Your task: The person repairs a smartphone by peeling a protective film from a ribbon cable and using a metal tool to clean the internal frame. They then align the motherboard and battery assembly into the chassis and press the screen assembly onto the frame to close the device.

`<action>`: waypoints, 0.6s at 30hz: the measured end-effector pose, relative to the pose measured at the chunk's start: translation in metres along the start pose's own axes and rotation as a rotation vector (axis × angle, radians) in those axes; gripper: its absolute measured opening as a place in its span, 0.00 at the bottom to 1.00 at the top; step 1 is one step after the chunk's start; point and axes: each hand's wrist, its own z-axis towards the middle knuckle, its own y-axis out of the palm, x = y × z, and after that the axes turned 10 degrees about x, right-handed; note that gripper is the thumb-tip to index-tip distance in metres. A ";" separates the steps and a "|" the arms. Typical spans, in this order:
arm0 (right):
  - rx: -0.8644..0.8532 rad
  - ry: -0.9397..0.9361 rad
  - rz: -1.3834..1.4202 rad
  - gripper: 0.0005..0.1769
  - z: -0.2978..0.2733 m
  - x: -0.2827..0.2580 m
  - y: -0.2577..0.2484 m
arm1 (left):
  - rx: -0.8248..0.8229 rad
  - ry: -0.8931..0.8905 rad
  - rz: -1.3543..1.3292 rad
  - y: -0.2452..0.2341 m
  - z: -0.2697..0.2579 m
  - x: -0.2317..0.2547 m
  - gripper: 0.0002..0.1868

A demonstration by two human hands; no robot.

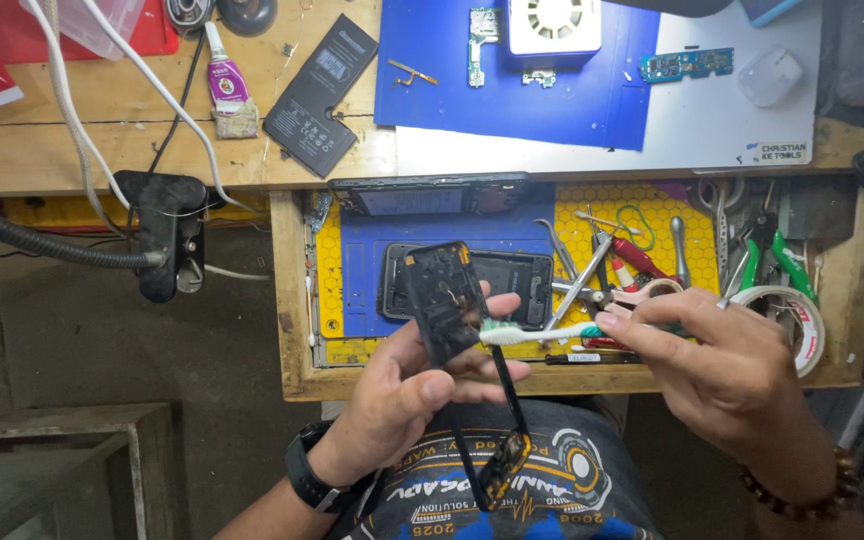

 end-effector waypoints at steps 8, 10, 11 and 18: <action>0.048 -0.028 -0.040 0.27 0.000 0.002 0.011 | -0.010 -0.006 0.021 -0.012 0.000 0.000 0.55; 0.086 -0.025 -0.091 0.24 -0.001 0.000 0.014 | -0.013 -0.019 0.025 -0.014 -0.001 -0.001 0.55; 0.100 -0.008 -0.122 0.23 -0.001 0.000 0.015 | -0.015 -0.025 0.028 -0.015 -0.001 -0.001 0.55; 0.183 0.074 0.026 0.20 -0.001 0.001 0.019 | -0.005 0.011 0.050 -0.017 0.002 0.004 0.56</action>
